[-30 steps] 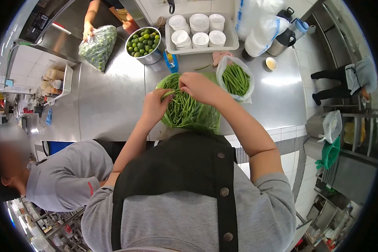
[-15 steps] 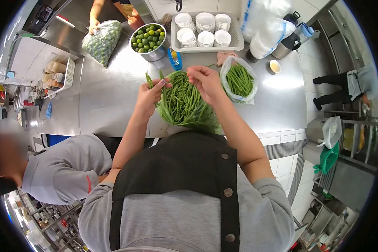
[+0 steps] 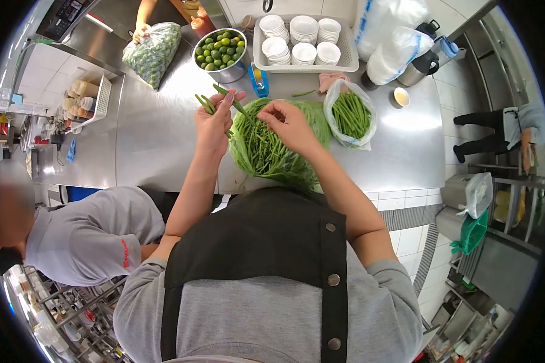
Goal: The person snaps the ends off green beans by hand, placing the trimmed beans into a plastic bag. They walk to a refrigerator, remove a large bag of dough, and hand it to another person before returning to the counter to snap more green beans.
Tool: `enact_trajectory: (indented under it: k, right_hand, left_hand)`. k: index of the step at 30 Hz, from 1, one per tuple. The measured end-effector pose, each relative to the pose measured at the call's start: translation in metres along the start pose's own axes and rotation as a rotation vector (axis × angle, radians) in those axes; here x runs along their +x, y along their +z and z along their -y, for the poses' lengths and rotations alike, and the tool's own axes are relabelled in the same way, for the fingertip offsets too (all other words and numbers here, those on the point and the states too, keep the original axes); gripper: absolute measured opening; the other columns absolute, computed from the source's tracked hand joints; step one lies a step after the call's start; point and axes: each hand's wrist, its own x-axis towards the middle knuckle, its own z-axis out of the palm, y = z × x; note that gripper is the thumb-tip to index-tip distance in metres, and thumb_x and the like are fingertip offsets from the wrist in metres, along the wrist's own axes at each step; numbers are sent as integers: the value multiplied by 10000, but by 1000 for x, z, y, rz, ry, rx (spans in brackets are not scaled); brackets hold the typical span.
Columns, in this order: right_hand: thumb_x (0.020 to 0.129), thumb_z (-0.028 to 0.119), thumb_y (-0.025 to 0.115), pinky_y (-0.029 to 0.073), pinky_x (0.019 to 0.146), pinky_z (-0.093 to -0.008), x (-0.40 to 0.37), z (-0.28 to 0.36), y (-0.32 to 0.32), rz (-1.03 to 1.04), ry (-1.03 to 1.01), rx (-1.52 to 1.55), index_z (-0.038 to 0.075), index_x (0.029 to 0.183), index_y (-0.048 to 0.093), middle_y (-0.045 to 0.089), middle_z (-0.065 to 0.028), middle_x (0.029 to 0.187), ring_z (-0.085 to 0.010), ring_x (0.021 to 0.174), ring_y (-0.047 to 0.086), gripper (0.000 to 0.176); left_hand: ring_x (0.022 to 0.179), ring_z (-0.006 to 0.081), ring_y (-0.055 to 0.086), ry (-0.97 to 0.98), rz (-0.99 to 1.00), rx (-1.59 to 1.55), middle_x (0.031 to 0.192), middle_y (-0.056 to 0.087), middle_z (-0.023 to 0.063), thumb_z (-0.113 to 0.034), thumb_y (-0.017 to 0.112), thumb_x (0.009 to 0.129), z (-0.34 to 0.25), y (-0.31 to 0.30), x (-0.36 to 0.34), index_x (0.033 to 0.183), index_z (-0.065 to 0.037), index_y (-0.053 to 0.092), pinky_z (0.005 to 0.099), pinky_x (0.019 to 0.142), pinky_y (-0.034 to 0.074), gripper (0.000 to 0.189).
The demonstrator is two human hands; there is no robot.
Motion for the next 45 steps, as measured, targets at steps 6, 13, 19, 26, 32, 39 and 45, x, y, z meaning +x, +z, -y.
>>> enact_trajectory:
  k: [6,13,19,26,32,39,45]
  right_hand:
    - [1001,178,605,458,657,-241,4,10,6,107,70,300,49,937,655,615,15,840,-63,704,537,153]
    - [987,125,611,487,692,-249,6,15,9,3,228,908,55,928,648,635,-7,842,-99,710,563,99]
    - [978,102,616,514,710,-265,5,3,12,-112,166,1214,23,946,646,656,-29,873,-114,717,583,91]
    - [853,72,738,506,688,-260,-10,-22,-7,131,172,-132,5,1016,657,655,-41,932,-111,704,578,194]
    - [865,98,735,469,661,-291,-9,24,-1,-69,-210,-260,12,1054,649,596,-49,870,-136,717,563,226]
    - [909,99,648,447,630,-334,-1,28,-3,-89,-301,-321,-23,889,595,567,-111,799,-191,680,554,135]
    - [914,120,664,407,569,-275,12,-6,5,-370,-125,-201,-15,807,590,570,-21,672,-84,609,488,187]
  left_hand:
    - [481,-21,282,5,44,-64,1105,708,219,-125,668,967,1,6,-4,1119,36,636,181,417,216,223]
    - [492,-12,287,56,96,-112,1145,696,219,-120,621,996,-2,13,-17,1139,21,617,193,419,225,201]
    - [488,-5,278,82,-49,-274,1180,686,223,-118,599,1009,14,19,-17,1133,-4,615,194,418,226,170]
    - [470,-8,270,151,-133,-170,1133,703,239,-140,650,982,8,10,-9,1073,-7,639,194,414,219,161]
    - [454,-16,268,241,-155,8,1065,730,213,-136,657,977,12,10,-10,1071,0,648,194,418,217,166]
    - [483,-21,304,421,-60,146,1027,750,172,-120,651,980,7,10,-11,1071,6,649,188,437,237,155]
    - [535,-14,345,461,-48,217,1033,748,165,-120,630,994,14,8,-20,1098,14,634,173,488,285,170]
